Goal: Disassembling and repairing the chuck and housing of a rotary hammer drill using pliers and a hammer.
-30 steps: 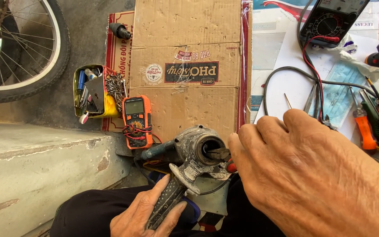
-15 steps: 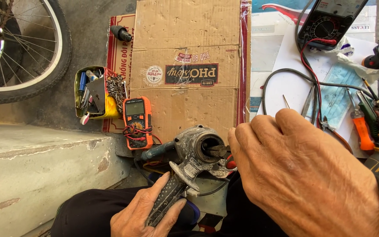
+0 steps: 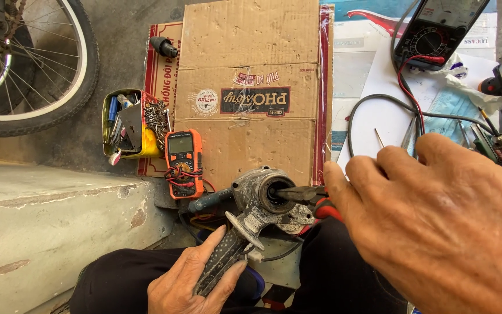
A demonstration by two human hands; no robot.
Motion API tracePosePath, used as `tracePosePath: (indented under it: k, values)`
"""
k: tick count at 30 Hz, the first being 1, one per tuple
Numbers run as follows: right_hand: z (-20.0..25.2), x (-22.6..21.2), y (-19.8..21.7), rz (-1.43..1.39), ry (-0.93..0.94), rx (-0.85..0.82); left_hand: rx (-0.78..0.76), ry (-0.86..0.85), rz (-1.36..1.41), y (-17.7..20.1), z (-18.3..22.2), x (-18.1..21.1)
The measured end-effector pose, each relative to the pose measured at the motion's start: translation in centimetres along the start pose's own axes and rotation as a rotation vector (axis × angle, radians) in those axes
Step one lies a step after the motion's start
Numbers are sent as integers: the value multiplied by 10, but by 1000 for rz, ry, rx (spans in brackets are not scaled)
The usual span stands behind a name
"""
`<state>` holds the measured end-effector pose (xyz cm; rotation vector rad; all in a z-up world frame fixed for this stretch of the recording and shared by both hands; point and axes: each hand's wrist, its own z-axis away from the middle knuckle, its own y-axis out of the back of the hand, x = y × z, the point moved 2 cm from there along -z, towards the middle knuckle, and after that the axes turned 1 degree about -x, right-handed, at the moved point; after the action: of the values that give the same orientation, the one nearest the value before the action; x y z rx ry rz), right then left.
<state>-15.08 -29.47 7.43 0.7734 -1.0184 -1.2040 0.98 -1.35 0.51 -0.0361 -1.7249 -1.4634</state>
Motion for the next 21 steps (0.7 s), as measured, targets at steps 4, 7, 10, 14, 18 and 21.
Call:
tracePosePath:
  k: [4,7,10,14,18,21]
  values:
    - [-3,-1,5,-47,34,-103,-8,7,16,-1,1,-2]
    - [0,-7,-3,-47,83,62,2,-16,-19,0,0,0]
    - [-7,-13,-1,-56,82,-59,13,-36,-21,0,0,1]
    - [-13,-17,5,-84,54,-27,13,15,0,-1,1,-1]
    - [-5,-13,2,-50,64,11,7,-24,-9,0,0,0]
    - [-4,-8,8,-14,32,81,18,-38,-5,0,-1,1]
